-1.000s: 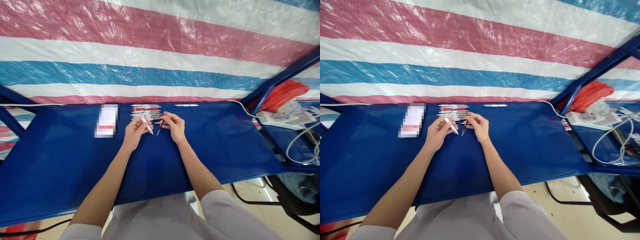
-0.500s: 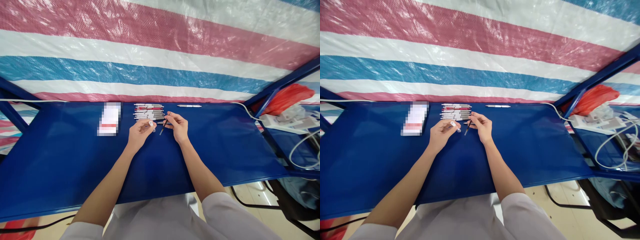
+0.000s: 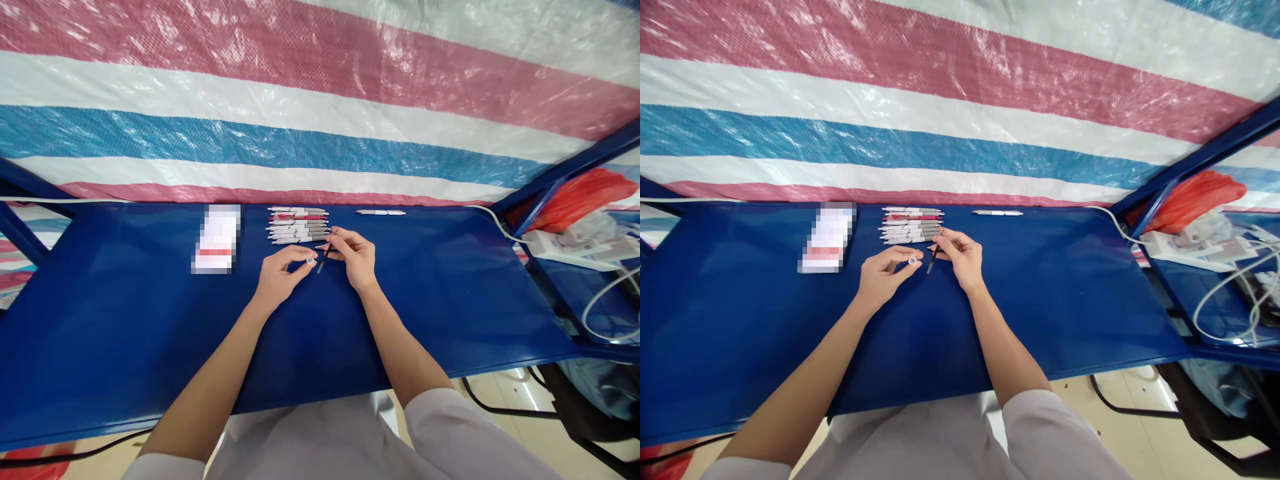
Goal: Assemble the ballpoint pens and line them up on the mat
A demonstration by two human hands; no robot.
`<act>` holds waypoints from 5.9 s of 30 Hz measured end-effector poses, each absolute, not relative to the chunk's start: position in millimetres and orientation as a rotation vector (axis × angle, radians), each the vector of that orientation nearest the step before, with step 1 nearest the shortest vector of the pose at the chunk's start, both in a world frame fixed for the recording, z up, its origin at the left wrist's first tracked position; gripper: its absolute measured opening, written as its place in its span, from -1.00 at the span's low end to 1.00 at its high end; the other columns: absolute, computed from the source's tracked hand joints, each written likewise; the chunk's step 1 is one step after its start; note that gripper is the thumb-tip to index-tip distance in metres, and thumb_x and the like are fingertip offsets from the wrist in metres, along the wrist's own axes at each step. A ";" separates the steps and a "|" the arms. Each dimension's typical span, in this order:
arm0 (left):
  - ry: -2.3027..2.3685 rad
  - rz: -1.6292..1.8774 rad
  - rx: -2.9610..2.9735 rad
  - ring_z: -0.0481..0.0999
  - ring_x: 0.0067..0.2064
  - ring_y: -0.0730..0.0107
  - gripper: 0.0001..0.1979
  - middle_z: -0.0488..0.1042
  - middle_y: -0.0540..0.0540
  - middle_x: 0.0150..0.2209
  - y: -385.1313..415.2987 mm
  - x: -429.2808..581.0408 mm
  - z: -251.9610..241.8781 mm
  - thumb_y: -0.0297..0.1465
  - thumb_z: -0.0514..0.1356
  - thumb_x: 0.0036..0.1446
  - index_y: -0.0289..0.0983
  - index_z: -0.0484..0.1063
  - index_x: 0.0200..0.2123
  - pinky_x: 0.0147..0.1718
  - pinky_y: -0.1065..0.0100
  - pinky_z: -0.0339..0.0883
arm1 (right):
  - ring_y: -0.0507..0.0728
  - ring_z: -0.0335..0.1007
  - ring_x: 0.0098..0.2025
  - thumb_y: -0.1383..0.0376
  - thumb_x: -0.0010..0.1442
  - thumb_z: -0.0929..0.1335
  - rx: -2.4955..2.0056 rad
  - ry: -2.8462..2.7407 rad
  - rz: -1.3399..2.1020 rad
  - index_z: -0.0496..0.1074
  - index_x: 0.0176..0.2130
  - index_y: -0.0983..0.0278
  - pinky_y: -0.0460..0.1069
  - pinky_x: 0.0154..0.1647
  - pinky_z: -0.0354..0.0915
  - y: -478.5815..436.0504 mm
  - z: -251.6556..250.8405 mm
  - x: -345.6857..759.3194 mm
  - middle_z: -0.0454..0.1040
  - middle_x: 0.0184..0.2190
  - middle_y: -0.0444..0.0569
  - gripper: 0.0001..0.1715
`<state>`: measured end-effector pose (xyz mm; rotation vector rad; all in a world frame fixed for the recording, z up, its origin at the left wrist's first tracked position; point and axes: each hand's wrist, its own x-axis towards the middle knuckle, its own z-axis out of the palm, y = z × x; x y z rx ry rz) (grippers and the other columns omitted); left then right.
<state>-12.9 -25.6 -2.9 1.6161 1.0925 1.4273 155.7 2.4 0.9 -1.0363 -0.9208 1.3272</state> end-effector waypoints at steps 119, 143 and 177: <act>1.169 0.962 1.448 0.59 -0.35 0.32 -0.60 0.64 -0.13 -0.25 -24.5 -17.6 5.3 -0.10 0.22 0.17 -0.26 0.58 -0.10 -0.30 0.30 0.51 | 0.07 0.59 -0.19 0.07 0.12 0.44 -0.893 -0.873 1.205 0.50 -0.09 0.12 0.00 -0.19 0.57 8.0 19.1 141.4 0.60 -0.22 -0.14 -0.64; 1.228 0.995 1.440 0.61 -0.33 0.27 -0.54 0.65 -0.15 -0.24 -25.6 -13.9 0.1 -0.08 0.27 0.13 -0.27 0.58 -0.04 -0.24 0.24 0.54 | 0.08 0.62 -0.27 0.14 -0.03 0.53 -0.999 -0.957 1.302 0.58 -0.28 0.20 -0.02 -0.24 0.57 1.8 16.7 148.6 0.66 -0.35 -0.13 -0.71; 1.207 1.057 1.359 0.60 -0.34 0.29 -0.60 0.64 -0.13 -0.24 -22.0 -21.9 3.4 -0.10 0.27 0.13 -0.25 0.59 -0.09 -0.28 0.28 0.52 | 0.12 0.63 -0.25 0.07 0.06 0.47 -1.122 -1.253 1.263 0.61 -0.16 0.19 -0.06 -0.39 0.56 13.4 24.4 156.9 0.66 -0.31 -0.10 -0.63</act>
